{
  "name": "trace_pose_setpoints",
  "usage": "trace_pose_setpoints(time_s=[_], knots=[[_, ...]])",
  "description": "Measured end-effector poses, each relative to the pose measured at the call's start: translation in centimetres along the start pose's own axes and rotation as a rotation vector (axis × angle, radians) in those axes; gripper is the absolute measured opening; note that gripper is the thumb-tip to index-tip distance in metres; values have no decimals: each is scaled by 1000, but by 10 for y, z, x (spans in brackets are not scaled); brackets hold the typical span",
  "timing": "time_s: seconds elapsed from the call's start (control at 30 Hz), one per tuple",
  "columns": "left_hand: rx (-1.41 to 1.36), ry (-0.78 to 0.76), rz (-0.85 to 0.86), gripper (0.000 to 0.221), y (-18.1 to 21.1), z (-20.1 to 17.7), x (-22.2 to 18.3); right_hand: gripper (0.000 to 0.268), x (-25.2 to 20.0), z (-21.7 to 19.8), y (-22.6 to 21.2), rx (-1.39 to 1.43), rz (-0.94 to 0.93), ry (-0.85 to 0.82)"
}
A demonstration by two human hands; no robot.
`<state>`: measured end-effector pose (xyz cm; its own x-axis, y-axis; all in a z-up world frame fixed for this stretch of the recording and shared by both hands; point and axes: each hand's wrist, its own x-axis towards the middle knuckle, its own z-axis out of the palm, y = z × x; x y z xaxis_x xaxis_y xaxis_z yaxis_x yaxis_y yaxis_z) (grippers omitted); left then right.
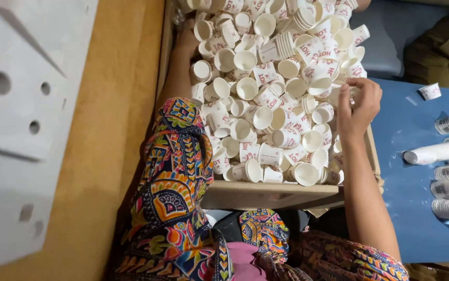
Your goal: The recorder sorts, stacks, and packages small paper cups into plastic sleeves from a large cardboard box.
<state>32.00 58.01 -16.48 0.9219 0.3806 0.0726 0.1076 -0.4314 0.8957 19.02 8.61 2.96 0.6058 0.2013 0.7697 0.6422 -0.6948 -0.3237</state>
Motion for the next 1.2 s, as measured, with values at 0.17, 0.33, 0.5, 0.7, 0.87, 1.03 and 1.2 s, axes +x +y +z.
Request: trace_pose_setpoints(time_s=[0.17, 0.33, 0.5, 0.7, 0.87, 1.03, 1.2], knots=[[-117, 0, -34, 54, 68, -66, 0, 9, 3, 7, 15, 49, -7, -1], [-227, 23, -104, 45, 73, -111, -32, 10, 7, 4, 9, 82, 6, -10], [-391, -15, -118, 38, 78, -76, -21, 11, 1, 4, 19, 48, 30, -42], [-593, -28, -155, 33, 90, -42, -62, 14, 26, 1, -36, 135, 174, -20], [-744, -41, -173, 32, 58, 3, -39, 6, -2, 7, 29, 33, -43, -44], [-844, -67, -21, 30, 72, -4, -37, 11, -1, 6, 27, 51, 63, -40], [-928, -87, 91, 30, 73, -1, -28, 13, 11, 1, 4, 68, 110, -55]])
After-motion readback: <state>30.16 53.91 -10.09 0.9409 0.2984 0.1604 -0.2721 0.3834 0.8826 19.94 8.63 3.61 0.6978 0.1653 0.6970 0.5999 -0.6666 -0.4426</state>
